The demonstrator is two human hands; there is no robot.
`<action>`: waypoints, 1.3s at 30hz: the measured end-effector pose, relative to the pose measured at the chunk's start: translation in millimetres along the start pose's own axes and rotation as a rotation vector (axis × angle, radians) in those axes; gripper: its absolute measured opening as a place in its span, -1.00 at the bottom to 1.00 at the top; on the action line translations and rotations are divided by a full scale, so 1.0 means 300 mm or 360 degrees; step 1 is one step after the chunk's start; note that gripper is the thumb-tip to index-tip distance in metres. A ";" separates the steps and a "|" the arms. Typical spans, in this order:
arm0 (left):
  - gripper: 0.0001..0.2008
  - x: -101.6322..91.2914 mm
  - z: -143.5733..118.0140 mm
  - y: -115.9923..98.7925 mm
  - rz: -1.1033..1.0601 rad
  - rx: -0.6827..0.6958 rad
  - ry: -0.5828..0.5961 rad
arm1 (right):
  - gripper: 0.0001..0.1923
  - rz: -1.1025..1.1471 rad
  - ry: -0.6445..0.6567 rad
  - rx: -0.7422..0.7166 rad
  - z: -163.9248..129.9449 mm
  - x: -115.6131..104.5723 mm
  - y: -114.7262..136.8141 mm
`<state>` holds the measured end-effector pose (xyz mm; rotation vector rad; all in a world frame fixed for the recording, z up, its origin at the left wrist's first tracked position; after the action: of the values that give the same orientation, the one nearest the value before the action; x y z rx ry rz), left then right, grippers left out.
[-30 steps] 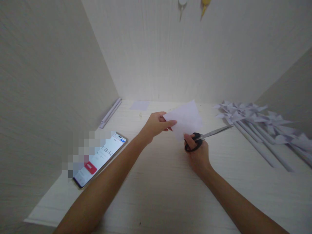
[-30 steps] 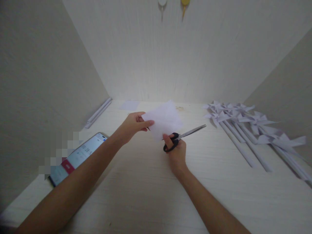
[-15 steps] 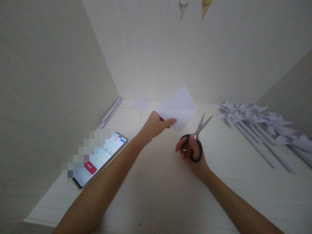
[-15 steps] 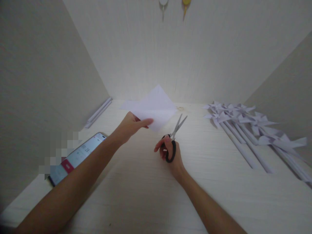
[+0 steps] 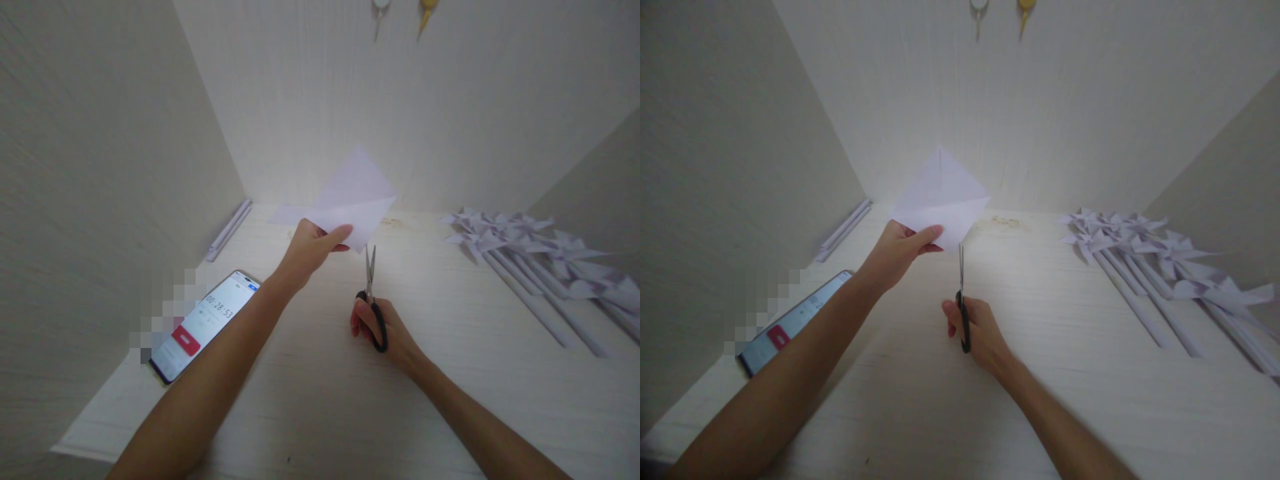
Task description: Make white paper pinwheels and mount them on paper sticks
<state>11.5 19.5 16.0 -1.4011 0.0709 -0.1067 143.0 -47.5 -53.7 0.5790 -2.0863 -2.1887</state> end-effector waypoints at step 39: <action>-0.65 0.017 -0.011 0.021 0.0032 -0.0033 0.0205 | -0.46 -0.0045 -0.0006 0.0022 0.003 0.007 -0.001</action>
<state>16.3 16.8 9.2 -1.4127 0.1934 -0.1802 140.9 -47.3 -54.4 0.6094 -2.1094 -2.1938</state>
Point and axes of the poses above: each hand's wrist, its own z-axis towards the middle knuckle, its own x-axis out of the palm, y = z × x, the point moved 1 cm from there along z, towards the middle knuckle, and after that the axes turned 4 degrees about z, right-handed, at the moved point
